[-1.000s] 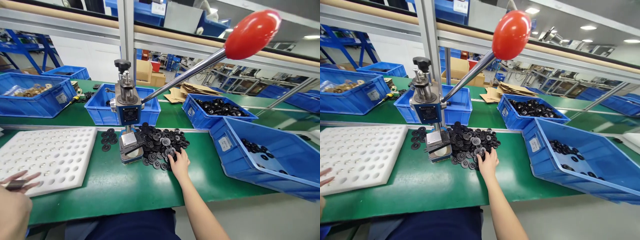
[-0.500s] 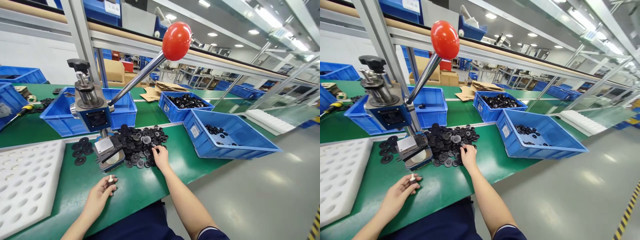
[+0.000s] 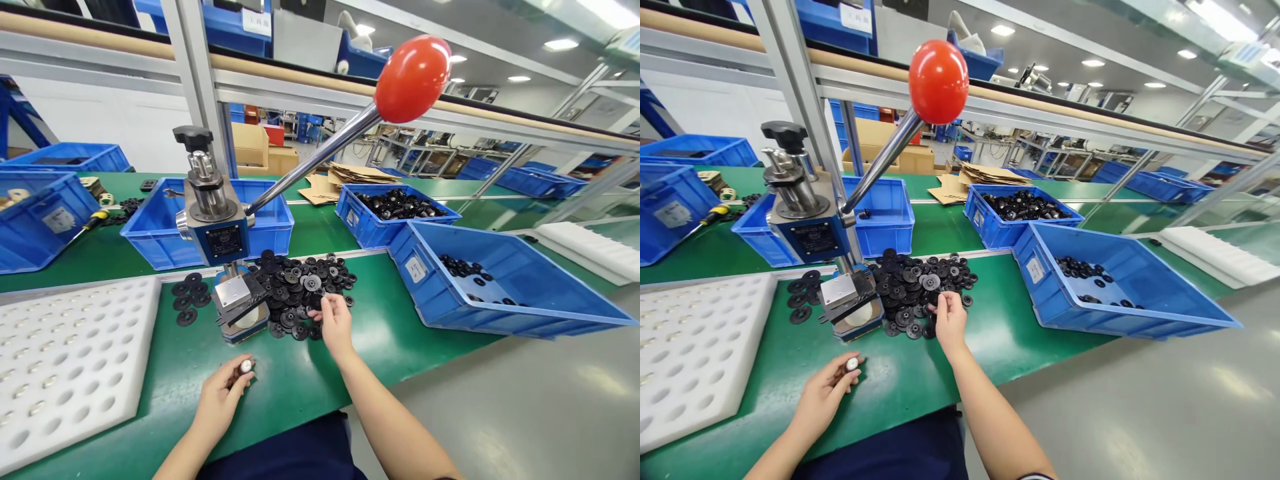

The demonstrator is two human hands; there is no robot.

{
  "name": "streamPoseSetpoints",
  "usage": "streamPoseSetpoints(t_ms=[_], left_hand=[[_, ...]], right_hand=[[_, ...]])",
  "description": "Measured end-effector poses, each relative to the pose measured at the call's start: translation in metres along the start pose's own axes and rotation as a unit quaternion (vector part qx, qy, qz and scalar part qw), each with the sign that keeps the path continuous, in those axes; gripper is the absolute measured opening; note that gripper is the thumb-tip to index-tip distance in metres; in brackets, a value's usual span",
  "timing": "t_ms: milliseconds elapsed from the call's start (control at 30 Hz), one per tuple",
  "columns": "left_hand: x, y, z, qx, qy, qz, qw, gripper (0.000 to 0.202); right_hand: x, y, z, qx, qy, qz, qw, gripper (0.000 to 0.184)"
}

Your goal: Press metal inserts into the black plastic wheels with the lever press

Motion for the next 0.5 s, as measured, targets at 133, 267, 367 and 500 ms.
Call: streamPoseSetpoints(t_ms=[133,267,367,500], left_hand=[[0.001,0.000,-0.003,-0.022,-0.034,-0.014,0.999,0.040],[0.003,-0.001,-0.002,-0.049,-0.067,-0.016,0.996,0.036],[0.003,-0.002,0.000,-0.075,-0.091,-0.017,0.993,0.033],[0.003,-0.002,0.003,-0.101,-0.101,-0.022,0.989,0.028]], right_hand=[[-0.040,0.042,-0.006,-0.050,-0.072,-0.131,0.988,0.041],[-0.063,0.072,-0.024,-0.060,-0.095,-0.213,0.971,0.033],[-0.063,0.082,-0.042,0.034,-0.037,-0.212,0.976,0.027],[-0.062,0.090,-0.052,0.162,0.033,-0.228,0.959,0.022]])
Point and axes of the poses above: each hand's wrist, its own y-axis away from the middle knuckle, its own x-axis out of the back of the hand, z = x × y, the point moved 2 cm from there along -y, towards the middle knuckle, and after that the axes turned 5 degrees about z, right-handed, at the moved point
